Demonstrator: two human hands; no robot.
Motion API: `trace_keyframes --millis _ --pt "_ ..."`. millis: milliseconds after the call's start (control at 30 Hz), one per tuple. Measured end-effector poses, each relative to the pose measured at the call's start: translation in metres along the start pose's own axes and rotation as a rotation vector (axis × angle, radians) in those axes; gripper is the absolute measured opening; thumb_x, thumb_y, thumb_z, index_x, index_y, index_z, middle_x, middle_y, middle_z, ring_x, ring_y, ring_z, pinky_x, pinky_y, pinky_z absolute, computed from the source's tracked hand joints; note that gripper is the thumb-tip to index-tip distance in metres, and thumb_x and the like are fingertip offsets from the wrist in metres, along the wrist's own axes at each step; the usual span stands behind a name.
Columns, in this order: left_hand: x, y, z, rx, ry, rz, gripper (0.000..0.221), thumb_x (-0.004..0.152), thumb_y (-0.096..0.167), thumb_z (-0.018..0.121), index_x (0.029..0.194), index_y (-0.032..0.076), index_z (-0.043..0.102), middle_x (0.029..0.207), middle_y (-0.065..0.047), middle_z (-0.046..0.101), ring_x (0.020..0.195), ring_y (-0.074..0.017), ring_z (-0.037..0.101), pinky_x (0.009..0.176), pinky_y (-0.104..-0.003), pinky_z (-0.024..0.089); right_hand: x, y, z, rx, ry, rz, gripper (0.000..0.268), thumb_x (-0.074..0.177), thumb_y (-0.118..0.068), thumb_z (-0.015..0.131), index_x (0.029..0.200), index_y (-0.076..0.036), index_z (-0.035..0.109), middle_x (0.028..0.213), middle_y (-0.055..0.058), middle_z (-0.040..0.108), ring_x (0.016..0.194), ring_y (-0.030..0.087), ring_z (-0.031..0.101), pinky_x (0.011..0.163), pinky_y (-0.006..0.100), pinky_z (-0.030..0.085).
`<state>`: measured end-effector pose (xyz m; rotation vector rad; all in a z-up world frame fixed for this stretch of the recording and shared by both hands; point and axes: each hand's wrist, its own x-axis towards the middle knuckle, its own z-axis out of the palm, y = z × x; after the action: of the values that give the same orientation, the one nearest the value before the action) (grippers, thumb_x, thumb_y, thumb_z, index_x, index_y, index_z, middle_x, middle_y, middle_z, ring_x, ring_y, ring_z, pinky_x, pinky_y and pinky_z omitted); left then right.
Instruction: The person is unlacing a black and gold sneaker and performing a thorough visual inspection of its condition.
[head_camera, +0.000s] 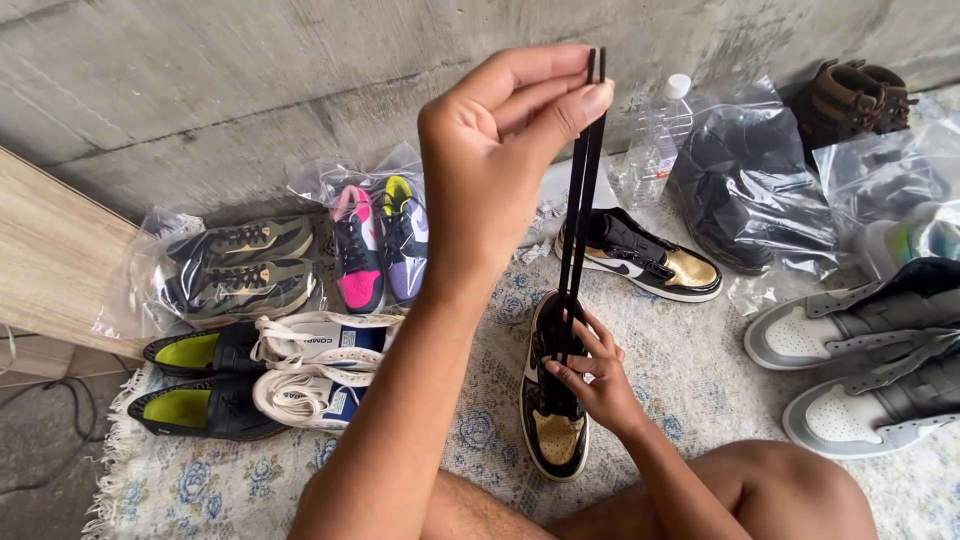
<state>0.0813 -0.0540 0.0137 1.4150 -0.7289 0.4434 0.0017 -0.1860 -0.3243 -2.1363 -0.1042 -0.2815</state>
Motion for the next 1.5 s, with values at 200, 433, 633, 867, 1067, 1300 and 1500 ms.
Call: trace_keyframes --millis 200,433,633,867,1067,1300,1500 --pt "-0.029 0.036 -0.012 -0.133 -0.097 -0.109 0.024 0.089 0.0 0.074 0.112 -0.002 0.068 0.108 -0.019 0.078 0.1 -0.0269 0.08 0.088 -0.027 0.07 -0.007 -0.048 -0.033 0.348 -0.004 -0.066 0.014 0.086 -0.02 0.075 0.09 -0.007 0.08 0.155 0.015 0.051 0.153 0.033 0.034 0.12 0.054 0.03" --pt "-0.048 0.004 -0.027 -0.038 0.035 -0.255 0.026 0.083 -0.004 0.076 0.109 -0.004 0.071 0.099 -0.02 0.079 0.087 -0.0205 0.079 0.076 -0.023 0.065 -0.029 -0.049 -0.031 0.688 -0.36 0.145 0.051 0.098 -0.043 0.045 0.102 -0.005 0.08 0.094 0.011 0.083 0.099 0.027 0.078 0.097 0.05 0.058" --pt "-0.076 -0.117 -0.031 0.216 -0.013 -0.501 0.027 0.079 0.011 0.08 0.104 0.003 0.075 0.099 -0.016 0.081 0.09 -0.0241 0.081 0.078 -0.027 0.068 -0.044 -0.038 -0.003 0.699 -0.556 0.389 0.019 0.086 -0.006 0.073 0.102 0.005 0.073 0.074 0.007 0.07 0.055 0.012 0.056 0.048 0.024 0.04" --pt "-0.131 -0.184 -0.001 0.342 -0.2 -0.73 0.019 0.085 0.004 0.077 0.104 0.004 0.075 0.092 -0.011 0.081 0.072 -0.0155 0.077 0.067 -0.02 0.064 -0.064 -0.055 0.022 0.851 -0.346 0.929 0.022 0.098 -0.005 0.059 0.11 0.012 0.067 0.082 0.02 0.073 0.079 0.028 0.072 0.081 0.036 0.054" --pt "-0.169 -0.206 -0.009 0.228 -0.178 -0.816 0.025 0.079 -0.002 0.077 0.104 -0.005 0.074 0.082 -0.014 0.079 0.061 -0.015 0.072 0.058 -0.023 0.059 -0.063 -0.059 0.022 1.026 -0.237 1.202 0.023 0.099 -0.002 0.053 0.108 0.017 0.062 0.076 0.023 0.065 0.071 0.033 0.068 0.075 0.044 0.059" --pt "-0.179 -0.206 -0.011 0.287 -0.269 -0.792 0.023 0.079 0.0 0.078 0.102 -0.002 0.076 0.083 -0.013 0.08 0.062 -0.0147 0.075 0.058 -0.022 0.06 -0.065 -0.064 0.029 1.058 -0.242 1.239 0.017 0.098 0.0 0.057 0.102 0.016 0.061 0.076 0.023 0.064 0.068 0.032 0.067 0.07 0.042 0.061" --pt "-0.18 -0.203 -0.007 0.386 -0.265 -0.805 0.026 0.079 0.005 0.08 0.104 0.004 0.077 0.092 -0.011 0.081 0.075 -0.016 0.079 0.066 -0.023 0.064 -0.066 -0.067 0.023 1.049 -0.246 1.227 0.017 0.1 -0.003 0.054 0.096 0.012 0.062 0.073 0.018 0.062 0.068 0.03 0.066 0.072 0.042 0.062"
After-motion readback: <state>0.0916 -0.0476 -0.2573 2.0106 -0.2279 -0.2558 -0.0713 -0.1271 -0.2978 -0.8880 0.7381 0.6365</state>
